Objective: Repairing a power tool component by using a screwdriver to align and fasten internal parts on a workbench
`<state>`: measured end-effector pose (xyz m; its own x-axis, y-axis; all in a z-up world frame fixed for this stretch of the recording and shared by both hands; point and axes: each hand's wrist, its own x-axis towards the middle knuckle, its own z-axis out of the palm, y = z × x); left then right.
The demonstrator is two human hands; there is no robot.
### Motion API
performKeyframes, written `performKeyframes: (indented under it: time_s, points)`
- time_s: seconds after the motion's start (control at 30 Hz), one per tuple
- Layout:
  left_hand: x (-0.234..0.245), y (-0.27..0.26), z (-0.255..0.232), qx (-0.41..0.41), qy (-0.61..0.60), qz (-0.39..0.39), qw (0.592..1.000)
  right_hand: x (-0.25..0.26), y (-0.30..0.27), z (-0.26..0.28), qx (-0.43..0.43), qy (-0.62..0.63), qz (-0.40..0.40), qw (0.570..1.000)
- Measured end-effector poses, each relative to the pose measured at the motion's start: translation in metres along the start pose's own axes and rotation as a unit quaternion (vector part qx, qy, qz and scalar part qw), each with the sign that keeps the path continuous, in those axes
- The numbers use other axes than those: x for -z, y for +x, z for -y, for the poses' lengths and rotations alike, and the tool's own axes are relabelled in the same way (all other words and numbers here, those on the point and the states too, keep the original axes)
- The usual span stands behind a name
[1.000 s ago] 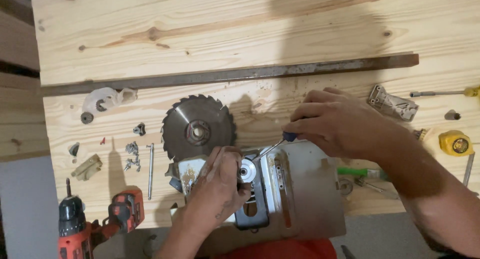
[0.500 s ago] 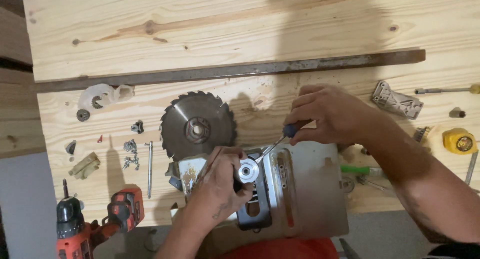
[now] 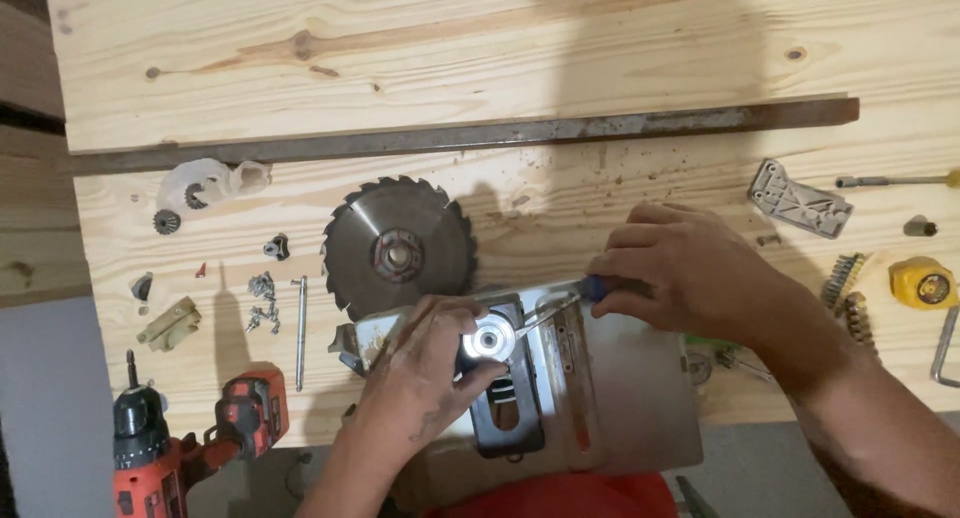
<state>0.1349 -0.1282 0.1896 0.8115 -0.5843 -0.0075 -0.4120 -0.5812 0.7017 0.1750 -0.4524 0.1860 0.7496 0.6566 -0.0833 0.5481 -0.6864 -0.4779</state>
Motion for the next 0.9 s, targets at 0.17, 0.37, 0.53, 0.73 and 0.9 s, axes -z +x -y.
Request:
performKeyframes:
  time_s: [0.17,0.37,0.53,0.73,0.9]
  points:
    - [-0.006,0.000,0.003,-0.091,-0.029,-0.021,0.995,-0.005,0.006,-0.018,-0.010,0.082,0.006,0.997]
    - [-0.026,-0.005,0.019,-0.036,-0.047,0.018,0.998,0.001,0.009,-0.029,0.002,0.175,0.038,0.984]
    - [-0.021,0.001,0.012,-0.138,-0.056,-0.049,0.988,0.005,0.013,-0.034,0.013,0.217,0.063,0.974]
    - [-0.014,-0.004,0.008,-0.098,-0.079,-0.048,0.991,0.028,0.015,-0.031,0.018,0.069,0.069,0.995]
    - [-0.022,-0.007,0.011,-0.060,-0.155,-0.112,0.980,0.027,0.047,-0.030,0.025,0.019,0.119,0.992]
